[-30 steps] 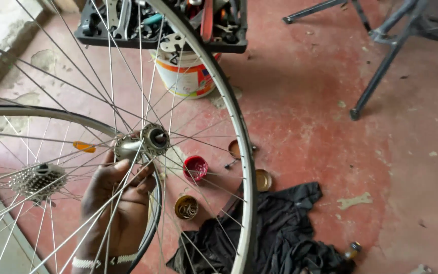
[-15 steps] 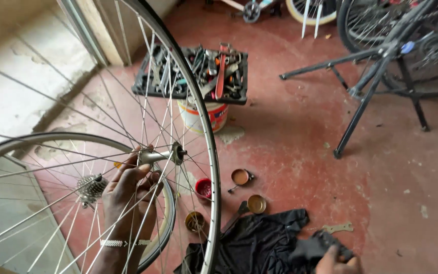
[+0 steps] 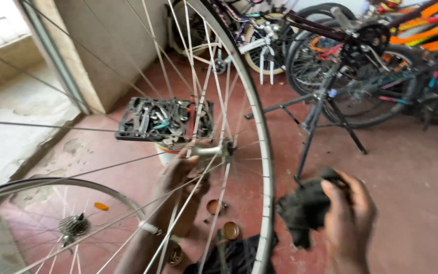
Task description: The person works on a bicycle wheel hub, using a wrench to tighten components and a cloth to wipe grease. They manipulate the hub and spokes, occasionally spinning the wheel to check alignment.
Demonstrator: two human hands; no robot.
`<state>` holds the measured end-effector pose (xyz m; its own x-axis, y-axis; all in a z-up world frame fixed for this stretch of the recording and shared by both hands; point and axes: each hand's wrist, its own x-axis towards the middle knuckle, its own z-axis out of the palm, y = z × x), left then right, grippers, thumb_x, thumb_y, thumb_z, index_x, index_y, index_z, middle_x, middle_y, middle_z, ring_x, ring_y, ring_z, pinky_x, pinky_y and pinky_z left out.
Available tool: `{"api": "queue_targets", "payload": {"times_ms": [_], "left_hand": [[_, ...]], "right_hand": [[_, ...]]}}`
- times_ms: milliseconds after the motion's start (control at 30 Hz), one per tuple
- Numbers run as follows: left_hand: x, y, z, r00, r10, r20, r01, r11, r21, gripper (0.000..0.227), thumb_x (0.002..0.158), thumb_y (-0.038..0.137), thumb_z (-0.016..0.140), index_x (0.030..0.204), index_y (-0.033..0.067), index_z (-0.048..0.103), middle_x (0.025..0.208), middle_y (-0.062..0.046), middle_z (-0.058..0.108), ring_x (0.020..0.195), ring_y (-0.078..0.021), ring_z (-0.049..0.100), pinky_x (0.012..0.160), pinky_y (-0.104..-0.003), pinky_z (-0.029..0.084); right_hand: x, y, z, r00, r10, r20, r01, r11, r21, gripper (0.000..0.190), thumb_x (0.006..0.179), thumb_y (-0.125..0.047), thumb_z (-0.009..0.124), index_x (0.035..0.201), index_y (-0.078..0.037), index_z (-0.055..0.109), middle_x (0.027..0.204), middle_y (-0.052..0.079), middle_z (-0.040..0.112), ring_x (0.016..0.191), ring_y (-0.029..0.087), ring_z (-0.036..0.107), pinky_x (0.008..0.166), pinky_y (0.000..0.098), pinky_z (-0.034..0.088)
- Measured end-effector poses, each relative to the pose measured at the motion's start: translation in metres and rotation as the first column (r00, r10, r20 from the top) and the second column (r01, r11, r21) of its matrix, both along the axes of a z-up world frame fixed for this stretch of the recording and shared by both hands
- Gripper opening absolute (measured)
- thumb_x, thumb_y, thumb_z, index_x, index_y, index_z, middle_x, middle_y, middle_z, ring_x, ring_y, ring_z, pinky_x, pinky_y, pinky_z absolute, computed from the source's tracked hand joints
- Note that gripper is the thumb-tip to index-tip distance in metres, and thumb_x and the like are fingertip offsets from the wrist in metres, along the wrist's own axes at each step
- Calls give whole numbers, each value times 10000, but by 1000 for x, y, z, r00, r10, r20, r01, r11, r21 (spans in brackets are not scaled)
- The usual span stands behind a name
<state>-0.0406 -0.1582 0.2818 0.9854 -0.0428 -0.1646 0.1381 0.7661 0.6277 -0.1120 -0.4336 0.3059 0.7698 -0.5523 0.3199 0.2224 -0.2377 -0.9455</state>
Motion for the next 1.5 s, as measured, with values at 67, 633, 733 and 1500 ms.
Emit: {"api": "queue_targets", "payload": {"times_ms": [67, 633, 733, 1500], "left_hand": [[-29, -57, 20, 991, -130, -8, 128, 984, -123, 428, 787, 56, 498, 1208, 78, 573, 916, -45, 593, 540, -117, 468, 484, -248, 382], [39, -181, -190, 786, -534, -313, 408, 827, -387, 131, 803, 167, 557, 841, 43, 578, 710, -40, 391, 564, -131, 411, 395, -205, 278], [44, -185, -213, 694, -657, -294, 367, 674, -641, 55, 812, 93, 518, 791, 43, 519, 719, -47, 499, 529, -97, 418, 386, -211, 279], [45, -200, -192, 718, -681, -141, 354, 532, -769, 562, 798, 100, 461, 1285, -173, 397, 701, -14, 404, 498, -45, 366, 358, -155, 253]], "right_hand": [[-4, -9, 0, 1000, -18, -13, 16, 993, -119, 291, 815, -32, 546, 1095, 25, 599, 970, 95, 628, 832, 164, 546, 775, 269, 437], [64, -88, -129, 839, -187, -511, 41, 958, -284, 354, 848, -312, 623, 1142, -115, 637, 932, 104, 631, 948, 205, 595, 844, 394, 464], [55, -101, -134, 887, 3, -463, 80, 984, 158, 246, 852, -43, 549, 1059, 45, 651, 879, 112, 579, 765, 160, 501, 694, 254, 392], [48, -127, -120, 952, 235, -195, -74, 799, 597, 331, 923, -196, 473, 1119, 47, 581, 1000, 195, 609, 817, 200, 519, 601, 286, 355]]}}
